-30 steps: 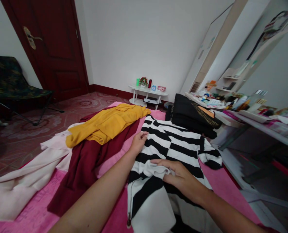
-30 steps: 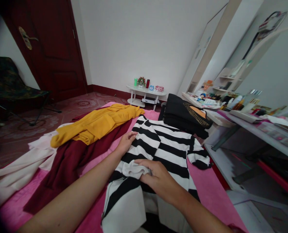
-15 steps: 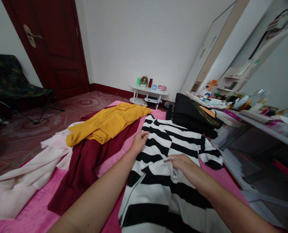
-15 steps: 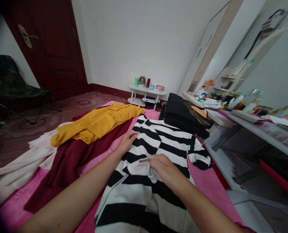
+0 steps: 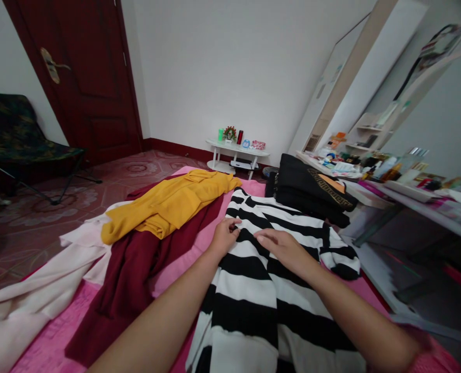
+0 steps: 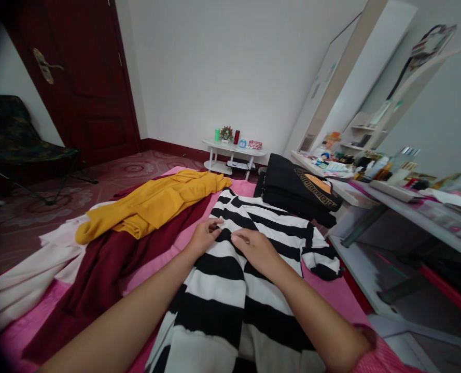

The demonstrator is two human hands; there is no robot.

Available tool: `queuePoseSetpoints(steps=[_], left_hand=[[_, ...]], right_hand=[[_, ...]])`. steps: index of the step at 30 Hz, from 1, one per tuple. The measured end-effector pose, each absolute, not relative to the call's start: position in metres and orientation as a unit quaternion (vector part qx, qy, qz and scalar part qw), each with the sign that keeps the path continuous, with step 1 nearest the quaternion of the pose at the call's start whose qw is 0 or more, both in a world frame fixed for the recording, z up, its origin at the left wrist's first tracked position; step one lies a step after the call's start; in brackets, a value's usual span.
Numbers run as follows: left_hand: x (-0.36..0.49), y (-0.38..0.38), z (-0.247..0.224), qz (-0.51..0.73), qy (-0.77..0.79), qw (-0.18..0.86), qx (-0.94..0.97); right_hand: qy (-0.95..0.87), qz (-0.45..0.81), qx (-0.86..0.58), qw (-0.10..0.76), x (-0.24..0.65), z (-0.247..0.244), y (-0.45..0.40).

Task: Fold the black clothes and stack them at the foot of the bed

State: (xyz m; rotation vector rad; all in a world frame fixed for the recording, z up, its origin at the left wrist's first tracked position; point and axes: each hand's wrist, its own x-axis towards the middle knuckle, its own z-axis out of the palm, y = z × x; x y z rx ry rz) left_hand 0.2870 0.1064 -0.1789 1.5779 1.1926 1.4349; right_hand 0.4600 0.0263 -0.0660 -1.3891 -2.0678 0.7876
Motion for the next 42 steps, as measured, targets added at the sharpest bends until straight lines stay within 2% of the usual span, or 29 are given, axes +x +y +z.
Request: queuePoseSetpoints(steps=[3,7,9,11,15,17,23,31,35,42], left_hand=[[0.289,0.102,-0.174,0.528,0.475,0.302,0.636],[0.291,0.095,-0.167,0.503,0.500,0.258,0.656],[0.292,0.092,-0.165,0.494,0.520,0.241,0.653],[0.292,0.090,-0.163,0.488,0.540,0.231,0.646],[0.293,0.088,-0.158,0.458,0.567,0.213,0.650],[0.293,0.085,-0.155,0.436,0.565,0.195,0.673],[0.295,0.079,-0.152,0.373,0.504,0.153,0.764],[0.294,0.078,-0.151,0.361,0.504,0.165,0.767],[0.297,0.076,-0.153,0.347,0.544,0.173,0.744],[0.300,0.078,-0.152,0.377,0.596,0.140,0.695]], right_hand=[[-0.807,0.178,-0.511,0.237,0.461,-0.098,0.068],[-0.839,0.074,-0.523,0.129,0.461,-0.141,0.105],[-0.833,0.048,-0.541,0.103,0.457,-0.150,0.121],[-0.825,0.037,-0.549,0.125,0.451,-0.149,0.138],[-0.767,0.006,-0.593,0.246,0.439,-0.131,0.175],[-0.740,-0.006,-0.618,0.265,0.435,-0.122,0.194],[-0.697,-0.020,-0.677,0.237,0.418,-0.105,0.240],[-0.626,-0.033,-0.764,0.155,0.407,-0.101,0.269],[-0.643,-0.053,-0.747,0.163,0.399,-0.110,0.273],[-0.743,0.020,-0.656,0.133,0.396,-0.145,0.267]])
